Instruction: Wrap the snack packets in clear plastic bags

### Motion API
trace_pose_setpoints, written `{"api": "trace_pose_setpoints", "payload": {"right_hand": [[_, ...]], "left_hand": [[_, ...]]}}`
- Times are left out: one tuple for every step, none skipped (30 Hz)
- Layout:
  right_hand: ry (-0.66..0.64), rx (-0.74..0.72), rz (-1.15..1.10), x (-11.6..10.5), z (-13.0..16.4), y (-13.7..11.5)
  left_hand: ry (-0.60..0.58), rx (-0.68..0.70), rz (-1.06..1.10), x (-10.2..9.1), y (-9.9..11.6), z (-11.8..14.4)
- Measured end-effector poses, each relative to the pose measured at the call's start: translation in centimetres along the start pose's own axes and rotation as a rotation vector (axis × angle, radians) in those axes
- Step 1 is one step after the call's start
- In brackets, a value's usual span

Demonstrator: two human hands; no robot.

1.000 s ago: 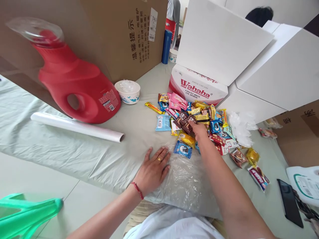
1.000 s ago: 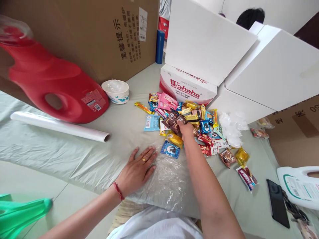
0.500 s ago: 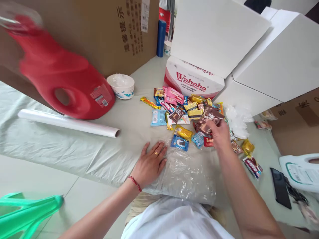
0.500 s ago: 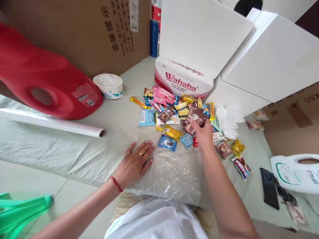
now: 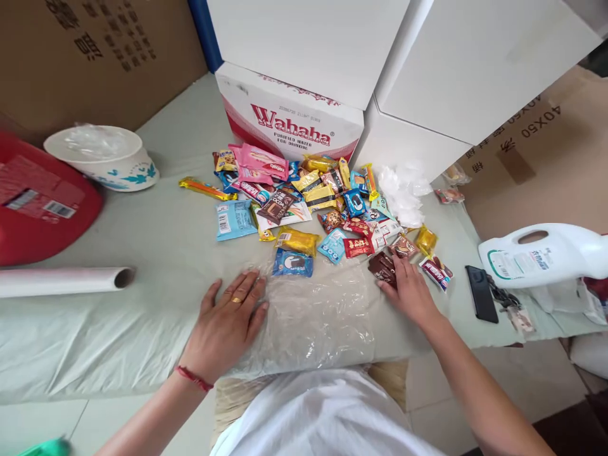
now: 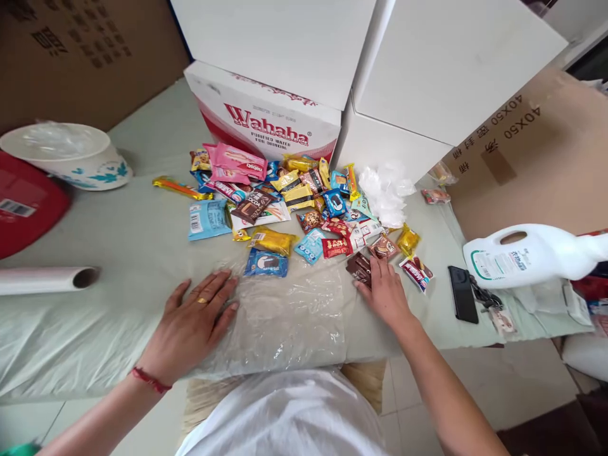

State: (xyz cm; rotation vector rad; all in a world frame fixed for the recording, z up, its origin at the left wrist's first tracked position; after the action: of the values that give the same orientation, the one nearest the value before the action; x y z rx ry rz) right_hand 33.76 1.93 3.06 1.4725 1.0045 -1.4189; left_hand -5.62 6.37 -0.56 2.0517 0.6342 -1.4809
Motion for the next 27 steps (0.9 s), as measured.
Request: {"api": "trace_pose_setpoints", "payload": {"right_hand": [[0.025,-0.016,-0.005,0.1,0.4,0.1],[0.037,-0.031,-0.018,0.0,0.7,0.2],[0.039,-0.039,-0.035,-0.1,1.0,0.4],[0.035,-0.041,-0.054,-0.3,1.1,0.6],[0.027,-0.041,-0.074,-0.4,1.1,0.7],[0.018,-0.044,-0.094,-0.4,1.0,0.7],[0.011,-0.048,-0.116,-0.3,0.9,0.7],[0.009,-0.049,-0.139,-0.1,0.7,0.7],[0.010,-0.047,-0.164,0.1,0.5,0.8],[0.008,-0.045,-0.193,0.2,0.3,1.0],[0.004,-0.042,-0.227,0.3,0.1,1.3],[-0.002,-0.036,-0.263,0.2,-0.1,1.7],[-0.008,-0.023,-0.300,-0.1,-0.3,2.2],[-0.016,-0.005,-0.339,-0.7,-0.5,2.6],[-0.029,0.018,-0.380,-1.5,-0.6,2.9],[-0.048,0.048,-0.420,-2.4,-0.8,2.9],[-0.084,0.069,-0.461,-3.4,-0.8,2.5],[-0.152,0.069,-0.501,-4.3,-0.7,1.6],[-0.251,0.040,-0.541,-5.0,-0.5,0.1],[-0.362,-0.009,-0.581,-5.6,0.0,-1.9],[-0.489,-0.076,-0.609,-5.9,0.7,-4.3],[-0.607,-0.143,-0.628,-6.0,1.6,-6.7],[-0.707,-0.202,-0.645,-5.9,2.4,-9.2],[-0.783,-0.246,-0.652,-5.6,3.0,-11.4],[-0.833,-0.280,-0.651,-5.1,3.5,-13.4],[-0.858,-0.310,-0.638,-4.4,3.7,-15.1],[-0.847,-0.334,-0.609,-3.7,3.7,-16.3]], "left_hand": [[0.000,0.001,-0.008,0.0,0.0,0.0],[0.000,0.002,-0.015,0.0,0.0,0.0],[0.001,0.002,-0.019,0.0,0.0,0.0],[0.001,0.004,-0.022,0.1,0.0,0.0],[0.002,0.005,-0.023,0.1,0.0,0.0],[0.003,0.007,-0.025,0.2,-0.1,0.0],[0.004,0.009,-0.028,0.2,-0.1,0.0],[0.002,0.010,-0.030,0.2,-0.1,0.0],[-0.002,0.009,-0.032,0.3,-0.1,0.0],[-0.010,0.005,-0.032,0.3,-0.1,0.0],[-0.020,-0.003,-0.029,0.2,0.0,0.0],[-0.032,-0.014,-0.024,0.2,0.1,0.0],[-0.045,-0.025,-0.018,0.1,0.2,0.0],[-0.058,-0.037,-0.011,0.0,0.4,-0.1],[-0.073,-0.047,-0.005,-0.1,0.5,-0.1],[-0.084,-0.056,0.000,-0.2,0.6,-0.1],[-0.098,-0.066,0.008,-0.3,0.7,-0.2],[-0.109,-0.074,0.017,-0.4,0.7,-0.2],[-0.118,-0.082,0.027,-0.4,0.7,-0.2],[-0.124,-0.088,0.036,-0.4,0.7,-0.2],[-0.128,-0.093,0.042,-0.4,0.7,-0.2],[-0.131,-0.094,0.045,-0.4,0.7,-0.1],[-0.134,-0.094,0.047,-0.4,0.7,-0.1],[-0.135,-0.091,0.047,-0.4,0.7,0.0],[-0.134,-0.085,0.047,-0.4,0.7,0.0],[-0.131,-0.080,0.048,-0.4,0.7,0.0],[-0.127,-0.075,0.050,-0.4,0.7,0.0]]}}
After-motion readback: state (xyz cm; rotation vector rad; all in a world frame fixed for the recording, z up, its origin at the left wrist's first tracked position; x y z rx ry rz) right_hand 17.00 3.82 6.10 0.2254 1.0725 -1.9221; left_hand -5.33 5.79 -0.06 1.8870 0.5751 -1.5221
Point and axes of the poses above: each hand's wrist, its own z-axis away from the middle knuckle, its own x-axis out of the palm, y = z × x, the point moved 5 cm from there along -z, towards the middle knuckle, and after that the axes turned 14 degrees about x, right-handed, at the moved point
